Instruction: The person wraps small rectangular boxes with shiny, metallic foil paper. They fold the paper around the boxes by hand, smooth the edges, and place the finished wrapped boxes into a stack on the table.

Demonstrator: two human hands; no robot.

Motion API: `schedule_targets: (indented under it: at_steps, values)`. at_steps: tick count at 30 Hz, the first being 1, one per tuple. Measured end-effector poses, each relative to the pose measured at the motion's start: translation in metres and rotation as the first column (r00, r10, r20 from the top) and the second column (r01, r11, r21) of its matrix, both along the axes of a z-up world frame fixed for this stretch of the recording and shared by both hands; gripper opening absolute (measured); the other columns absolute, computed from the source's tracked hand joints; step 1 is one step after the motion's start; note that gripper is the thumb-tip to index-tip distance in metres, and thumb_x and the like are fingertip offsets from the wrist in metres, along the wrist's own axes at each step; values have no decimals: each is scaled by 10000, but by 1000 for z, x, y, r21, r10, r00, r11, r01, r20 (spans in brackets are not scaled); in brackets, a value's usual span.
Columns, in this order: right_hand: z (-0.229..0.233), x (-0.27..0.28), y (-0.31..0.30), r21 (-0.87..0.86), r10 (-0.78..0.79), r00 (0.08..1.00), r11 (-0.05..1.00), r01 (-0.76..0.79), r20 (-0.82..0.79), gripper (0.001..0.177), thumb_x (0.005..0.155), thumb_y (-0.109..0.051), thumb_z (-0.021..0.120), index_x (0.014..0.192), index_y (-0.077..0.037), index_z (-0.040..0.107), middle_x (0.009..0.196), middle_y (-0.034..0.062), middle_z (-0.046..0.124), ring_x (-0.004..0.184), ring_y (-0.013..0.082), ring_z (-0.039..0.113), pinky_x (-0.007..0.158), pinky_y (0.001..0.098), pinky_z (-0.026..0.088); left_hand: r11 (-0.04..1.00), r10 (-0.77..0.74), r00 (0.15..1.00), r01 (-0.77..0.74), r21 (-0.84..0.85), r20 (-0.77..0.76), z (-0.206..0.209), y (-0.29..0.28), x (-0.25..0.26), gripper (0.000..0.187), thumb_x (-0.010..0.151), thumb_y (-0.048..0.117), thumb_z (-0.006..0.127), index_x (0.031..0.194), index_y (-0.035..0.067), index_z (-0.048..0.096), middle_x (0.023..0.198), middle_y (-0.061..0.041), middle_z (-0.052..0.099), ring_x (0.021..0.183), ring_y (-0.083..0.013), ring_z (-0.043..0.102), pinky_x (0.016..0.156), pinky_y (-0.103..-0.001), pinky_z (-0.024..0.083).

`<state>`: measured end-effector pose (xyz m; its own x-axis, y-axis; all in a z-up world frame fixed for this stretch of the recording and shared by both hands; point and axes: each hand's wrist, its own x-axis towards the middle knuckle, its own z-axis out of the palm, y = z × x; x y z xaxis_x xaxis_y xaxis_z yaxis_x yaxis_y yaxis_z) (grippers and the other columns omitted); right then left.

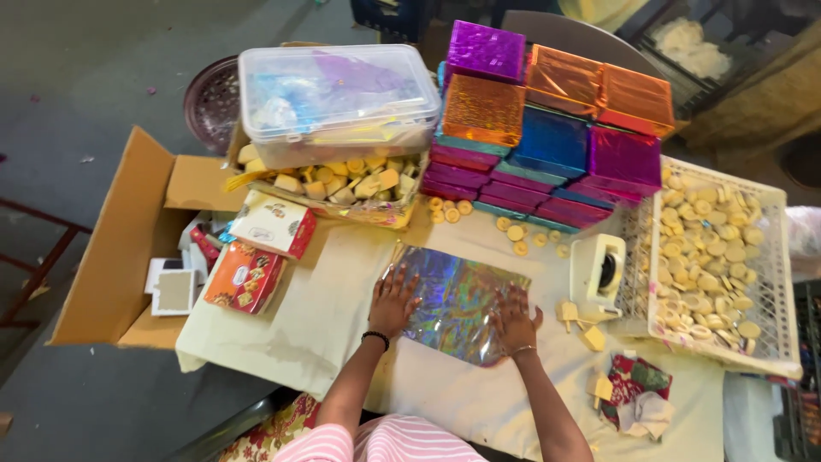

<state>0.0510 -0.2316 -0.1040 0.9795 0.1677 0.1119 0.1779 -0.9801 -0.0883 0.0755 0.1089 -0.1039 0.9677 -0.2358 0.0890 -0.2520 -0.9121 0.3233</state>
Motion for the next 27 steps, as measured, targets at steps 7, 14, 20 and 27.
schedule_targets:
  at_steps: [7,14,20,27]
  values:
    - [-50,0,-17,-55,19,998,998,-16,63,537,972,-477,420,1485,-319,439,1733,29,240,1612,244,189,1143,624,155,995,77,995,-82,-65,-65,60,60,-65,632,996,381,526,1588,256,341,1691,-78,204,1551,-319,175,1179,-594,169]
    - [-25,3,-7,35,59,992,997,-63,111,661,931,-476,410,1568,-312,342,1723,73,206,1531,341,241,1074,696,202,965,260,966,-260,34,8,66,163,-154,581,950,348,564,1502,210,444,1580,-97,365,1465,-312,305,1100,-566,264]
    - [-35,3,-12,-36,25,999,999,-24,24,741,920,-504,373,1628,-356,212,1748,84,161,1531,371,245,1046,745,243,749,644,751,-658,77,147,55,262,-185,503,964,357,571,1425,167,503,1457,-90,487,1348,-315,433,1044,-540,331]
    - [-51,19,-22,-91,-6,997,996,0,-72,748,906,-563,341,1605,-389,142,1725,50,93,1571,337,126,1034,768,207,570,821,550,-801,-185,151,65,335,-142,448,1004,274,574,1419,115,511,1431,-112,509,1343,-343,453,1065,-539,363]
